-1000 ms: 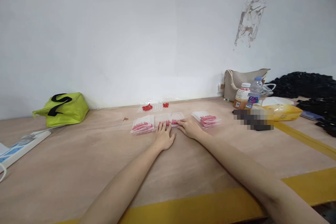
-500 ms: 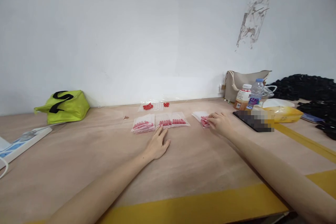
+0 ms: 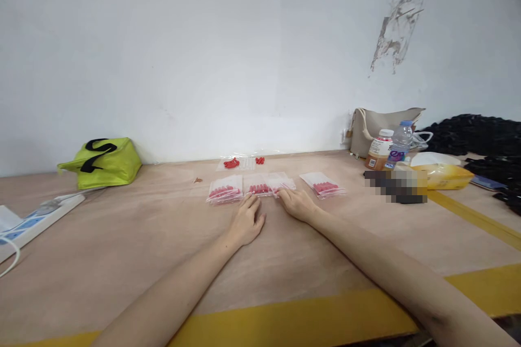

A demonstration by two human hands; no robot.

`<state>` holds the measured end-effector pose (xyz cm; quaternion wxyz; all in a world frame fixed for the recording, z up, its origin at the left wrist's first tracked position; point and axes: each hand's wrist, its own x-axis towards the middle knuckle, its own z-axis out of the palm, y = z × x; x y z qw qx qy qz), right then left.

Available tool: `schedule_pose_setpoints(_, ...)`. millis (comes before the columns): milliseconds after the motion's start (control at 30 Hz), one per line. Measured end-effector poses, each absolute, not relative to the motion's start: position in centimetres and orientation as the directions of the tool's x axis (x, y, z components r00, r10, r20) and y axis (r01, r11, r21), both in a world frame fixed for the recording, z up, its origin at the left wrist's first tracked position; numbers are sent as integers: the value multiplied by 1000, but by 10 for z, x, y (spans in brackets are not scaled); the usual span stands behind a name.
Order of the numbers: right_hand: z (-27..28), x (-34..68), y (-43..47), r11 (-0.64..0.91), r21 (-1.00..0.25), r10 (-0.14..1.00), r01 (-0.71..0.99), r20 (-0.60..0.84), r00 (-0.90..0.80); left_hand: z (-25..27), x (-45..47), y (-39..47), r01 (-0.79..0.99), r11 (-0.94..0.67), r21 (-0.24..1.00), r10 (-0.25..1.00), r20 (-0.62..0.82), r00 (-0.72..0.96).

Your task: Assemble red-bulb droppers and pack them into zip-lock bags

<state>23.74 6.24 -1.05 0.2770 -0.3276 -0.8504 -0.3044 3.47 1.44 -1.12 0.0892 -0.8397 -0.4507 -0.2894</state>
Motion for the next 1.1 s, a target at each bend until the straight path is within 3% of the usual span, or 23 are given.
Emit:
schedule_pose_setpoints(167, -9, 223, 45, 757, 340, 294, 558, 586, -756, -7, 38, 11, 718, -691, 80, 573, 666, 478)
schedule_pose_setpoints(400, -5, 233, 30, 855, 80, 386, 512, 560, -733, -5, 42, 14, 625, -745, -232, 369, 636, 677)
schedule_pose_setpoints(700, -6, 256, 34, 709, 372, 211, 599, 699, -683, -3, 23, 20, 583, -716, -384, 234, 654, 719)
schedule_pose_setpoints(1100, -3, 251, 31, 675, 411, 198, 612, 699, -688, -3, 15, 26, 499, -725, -475, 106, 639, 762)
